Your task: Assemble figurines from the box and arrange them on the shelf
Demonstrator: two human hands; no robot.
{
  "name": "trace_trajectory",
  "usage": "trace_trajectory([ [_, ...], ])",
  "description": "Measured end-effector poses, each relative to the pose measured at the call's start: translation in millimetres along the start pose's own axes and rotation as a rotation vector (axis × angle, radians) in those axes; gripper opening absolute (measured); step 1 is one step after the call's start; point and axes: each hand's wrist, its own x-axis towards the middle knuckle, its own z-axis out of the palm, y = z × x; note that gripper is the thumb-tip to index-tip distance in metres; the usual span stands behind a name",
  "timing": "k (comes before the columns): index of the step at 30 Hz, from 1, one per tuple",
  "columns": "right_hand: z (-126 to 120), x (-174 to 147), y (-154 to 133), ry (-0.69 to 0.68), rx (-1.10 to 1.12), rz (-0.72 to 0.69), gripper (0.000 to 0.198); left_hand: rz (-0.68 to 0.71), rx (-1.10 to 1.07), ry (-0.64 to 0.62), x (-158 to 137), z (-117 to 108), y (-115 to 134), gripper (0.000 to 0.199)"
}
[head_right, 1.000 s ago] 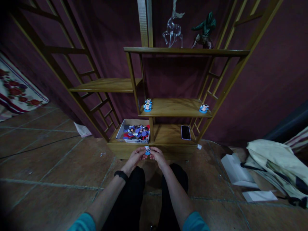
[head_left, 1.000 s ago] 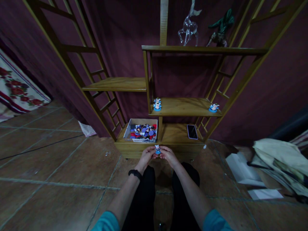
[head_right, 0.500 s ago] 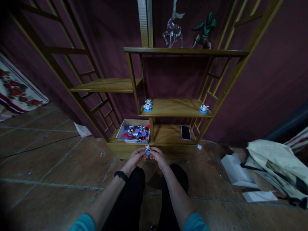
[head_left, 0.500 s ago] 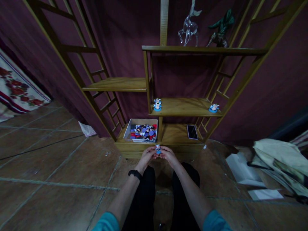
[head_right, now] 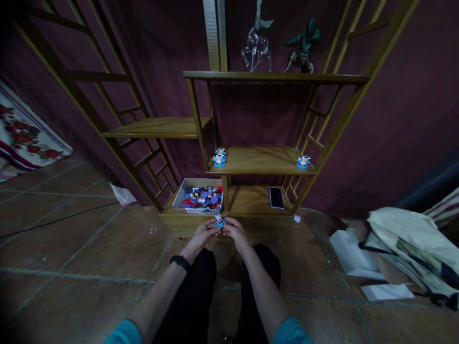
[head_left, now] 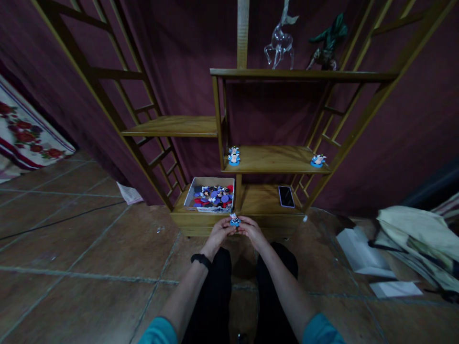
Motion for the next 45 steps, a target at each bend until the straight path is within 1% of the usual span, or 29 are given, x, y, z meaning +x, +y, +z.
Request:
trace_trajectory([
  [4, 2.4, -3.2, -4.5, 0.023, 0.013, 0.011, 0.038, -0.003, 0.009, 0.007, 1.1, -0.1, -0.3, 0.054],
  [8, 4.7, -6.4, -8.6, 0.031, 0.023, 0.028, 0.036, 0.017, 0.015, 0.001, 1.8, 0.9, 0.0, 0.046],
  [12, 4.6, -8.2, -10.8, 0.018, 0.023, 0.026, 0.031, 0.028, 0.036, -0.004, 1.3, 1.4, 0.3, 0.042],
  [17, 3.3, -9.8, -12.5, -0.014, 0.034, 0.017, 0.029, 0.032, 0.093, 0.035, -1.2, 2.1, 1.2, 0.042],
  [22, 3.3, -11.7, -14.7, 0.006, 0.039, 0.047, 0.029, 0.089, 0.115, 0.042, -6.3, 8.3, 5.1, 0.039],
  [28, -1.4, -12.4, -13.4, -0.009, 0.065, 0.064, 0.03, 0.131, 0.155, 0.077, -11.5, 16.6, 11.9, 0.036],
  [34, -7.6, -13.3, -11.4, -0.046, 0.071, 0.045, 0.03, 0.137, 0.104, 0.022, -12.1, 18.1, 12.5, 0.037],
  [38, -9.2, -15.8, -11.2, -0.052, 0.078, 0.032, 0.032, 0.097, 0.047, -0.028, -12.9, 18.5, 11.5, 0.04],
  [42, -9.6, -20.5, -11.5, -0.055, 0.1, 0.027, 0.033, 0.068, -0.025, -0.094, -17.4, 19.8, 14.3, 0.038],
  [45, -10.7, -23.6, -13.8, -0.046, 0.111, 0.042, 0.035, 0.053, -0.042, -0.111, -21.8, 23.3, 16.9, 0.037],
])
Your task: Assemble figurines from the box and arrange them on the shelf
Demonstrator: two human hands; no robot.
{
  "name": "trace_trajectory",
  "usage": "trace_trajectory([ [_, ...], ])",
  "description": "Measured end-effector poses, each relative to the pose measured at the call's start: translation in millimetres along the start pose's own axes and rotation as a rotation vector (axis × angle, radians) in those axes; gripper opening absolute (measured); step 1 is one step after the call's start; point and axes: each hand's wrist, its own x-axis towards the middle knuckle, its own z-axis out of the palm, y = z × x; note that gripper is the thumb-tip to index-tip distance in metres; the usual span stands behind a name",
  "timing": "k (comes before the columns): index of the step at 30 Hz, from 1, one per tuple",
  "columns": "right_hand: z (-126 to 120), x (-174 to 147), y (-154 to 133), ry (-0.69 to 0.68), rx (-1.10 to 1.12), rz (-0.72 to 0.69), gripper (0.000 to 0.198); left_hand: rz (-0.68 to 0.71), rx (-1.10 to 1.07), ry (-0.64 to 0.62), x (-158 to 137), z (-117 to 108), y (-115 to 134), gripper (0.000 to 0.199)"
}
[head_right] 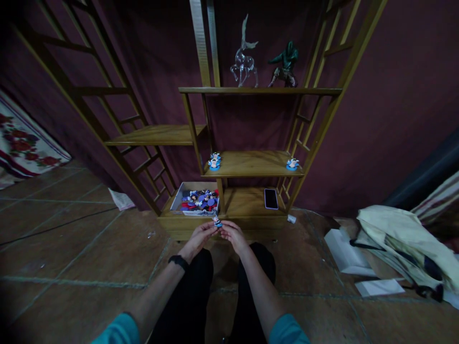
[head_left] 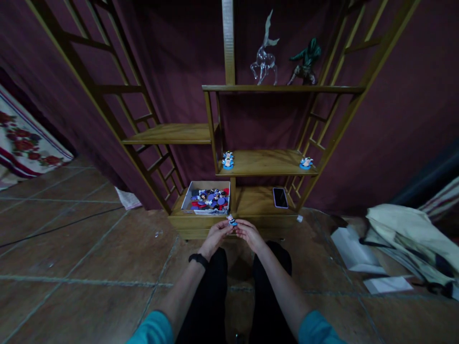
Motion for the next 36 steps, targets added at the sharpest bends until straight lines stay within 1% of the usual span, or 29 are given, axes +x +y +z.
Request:
trace_trajectory([
  [2, -0.9, -2.1, -3.4, 0.002, 0.01, 0.01, 0.035, 0.007, 0.006, 0.013, -2.0, 4.4, 0.5, 0.038],
  [5, -2.8, -6.3, -10.2, 0.004, 0.03, 0.014, 0.034, 0.036, 0.031, 0.065, -3.5, 13.1, -0.5, 0.039],
  [8, -6.1, -12.8, -17.1, 0.009, 0.063, 0.006, 0.032, 0.084, 0.066, 0.107, -4.0, 23.9, -0.7, 0.041],
  [11, -11.0, -21.2, -23.6, 0.024, 0.085, 0.001, 0.033, 0.113, 0.101, 0.121, -4.5, 36.4, 0.9, 0.044],
  [15, -19.4, -33.9, -33.3, 0.052, 0.091, -0.033, 0.036, 0.112, 0.112, 0.091, -3.8, 53.8, 2.0, 0.047],
  [20, -30.4, -46.2, -44.1, 0.068, 0.094, -0.139, 0.032, 0.12, 0.086, 0.039, 0.9, 73.2, -3.6, 0.046],
  [25, -40.2, -54.0, -52.7, 0.128, 0.052, -0.197, 0.033, 0.04, -0.024, -0.01, 2.8, 90.8, -11.7, 0.043],
  [28, -43.8, -58.4, -57.9, 0.119, 0.019, -0.229, 0.03, -0.013, -0.11, -0.029, 2.0, 100.7, -13.3, 0.039],
  [31, -47.9, -61.2, -62.1, 0.118, 0.011, -0.269, 0.027, -0.041, -0.136, -0.018, 1.8, 110.0, -12.4, 0.036],
  [33, -52.0, -61.9, -63.7, 0.128, 0.033, -0.291, 0.03, -0.026, -0.132, -0.014, 2.6, 115.9, -11.9, 0.036],
  [36, -59.5, -61.6, -64.4, 0.144, 0.044, -0.27, 0.037, 0.052, -0.065, 0.024, 5.9, 124.0, -13.5, 0.038],
])
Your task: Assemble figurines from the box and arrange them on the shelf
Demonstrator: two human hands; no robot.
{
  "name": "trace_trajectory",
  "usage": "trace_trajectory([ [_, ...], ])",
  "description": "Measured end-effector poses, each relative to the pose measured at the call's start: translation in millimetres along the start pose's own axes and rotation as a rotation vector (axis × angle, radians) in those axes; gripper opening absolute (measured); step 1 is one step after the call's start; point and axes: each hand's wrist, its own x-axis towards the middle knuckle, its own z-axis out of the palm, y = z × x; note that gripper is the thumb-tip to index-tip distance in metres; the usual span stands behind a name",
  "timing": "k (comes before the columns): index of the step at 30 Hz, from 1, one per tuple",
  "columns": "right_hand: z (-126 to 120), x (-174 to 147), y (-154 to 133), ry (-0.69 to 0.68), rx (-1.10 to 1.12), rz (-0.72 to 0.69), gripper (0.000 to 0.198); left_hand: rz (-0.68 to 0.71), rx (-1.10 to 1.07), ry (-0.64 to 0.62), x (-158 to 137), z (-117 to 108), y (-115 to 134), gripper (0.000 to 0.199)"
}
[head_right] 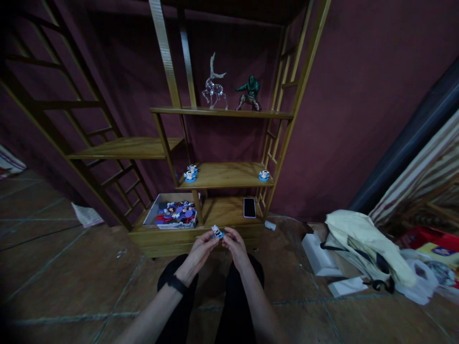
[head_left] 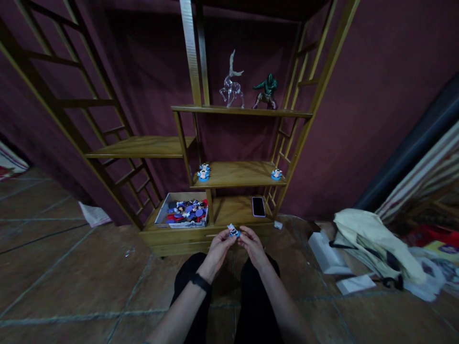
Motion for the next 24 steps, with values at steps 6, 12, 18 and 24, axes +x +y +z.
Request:
trace_trajectory([
  [6, -10.9, 4.1, 1.2, 0.017, -0.01, 0.051, 0.035, 0.155, 0.265, 0.117, 11.9, 11.6, -6.3, 0.036],
  [12, -11.4, 8.2, -3.7, -0.024, 0.075, 0.07, 0.036, 0.374, 0.675, 0.264, 20.4, 21.7, -3.6, 0.032],
  [18, -10.5, 13.7, -6.8, -0.038, 0.13, 0.092, 0.036, 0.415, 0.743, 0.309, 25.3, 28.6, -1.8, 0.033],
  [24, -15.4, 21.7, -6.6, -0.061, 0.169, 0.089, 0.031, 0.349, 0.649, 0.255, 32.2, 25.6, -5.2, 0.035],
])
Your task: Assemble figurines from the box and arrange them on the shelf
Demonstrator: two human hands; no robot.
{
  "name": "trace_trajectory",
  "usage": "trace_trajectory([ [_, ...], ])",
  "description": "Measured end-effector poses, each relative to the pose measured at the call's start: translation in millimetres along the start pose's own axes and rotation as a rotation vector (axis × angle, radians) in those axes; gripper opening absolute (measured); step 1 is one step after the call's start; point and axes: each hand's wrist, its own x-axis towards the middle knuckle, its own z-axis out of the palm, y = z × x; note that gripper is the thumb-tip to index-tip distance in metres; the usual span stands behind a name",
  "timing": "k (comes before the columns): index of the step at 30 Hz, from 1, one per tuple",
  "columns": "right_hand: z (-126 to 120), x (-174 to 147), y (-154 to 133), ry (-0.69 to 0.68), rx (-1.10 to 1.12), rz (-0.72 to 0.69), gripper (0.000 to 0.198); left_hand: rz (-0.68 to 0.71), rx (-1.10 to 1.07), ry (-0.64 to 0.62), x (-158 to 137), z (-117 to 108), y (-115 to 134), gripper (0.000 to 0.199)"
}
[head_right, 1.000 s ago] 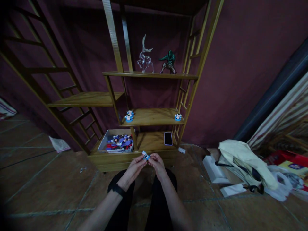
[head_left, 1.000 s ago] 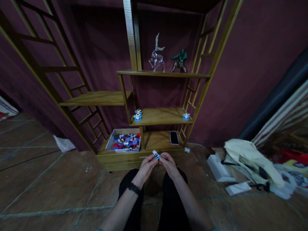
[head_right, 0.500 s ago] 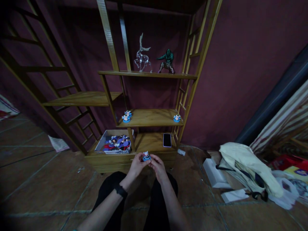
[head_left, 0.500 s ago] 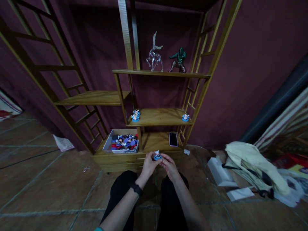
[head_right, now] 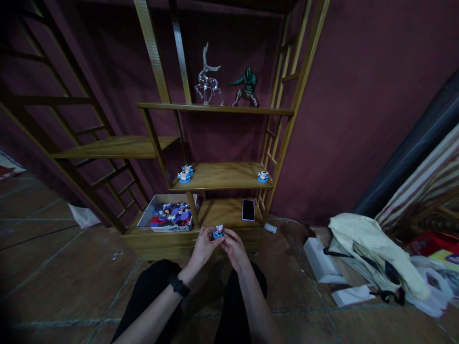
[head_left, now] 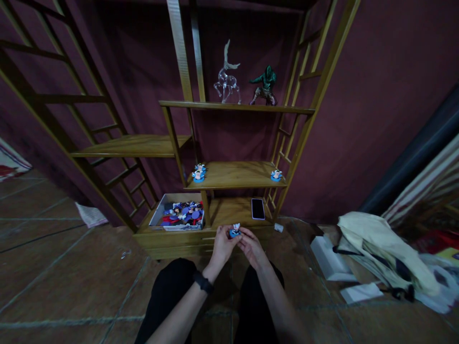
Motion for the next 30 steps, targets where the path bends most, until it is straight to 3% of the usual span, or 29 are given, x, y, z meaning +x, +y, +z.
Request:
trace_trajectory([
  [4, -3.0, 6.7, -0.6, -0.018, 0.027, -0.03, 0.03, -0.055, -0.117, -0.087, 4.3, 3.7, -7.1, 0.039],
  [12, -3.8, 15.0, -5.5, 0.01, 0.025, -0.042, 0.032, -0.149, -0.209, -0.094, 15.0, 6.8, -15.4, 0.043],
  [23, -6.9, 29.3, -3.3, 0.032, 0.055, -0.054, 0.028, -0.279, -0.384, -0.204, 25.0, 5.7, -0.6, 0.039],
  [30, -8.0, 32.3, -2.9, 0.035, 0.049, -0.044, 0.022, -0.275, -0.425, -0.207, 29.8, 8.6, -3.1, 0.038],
])
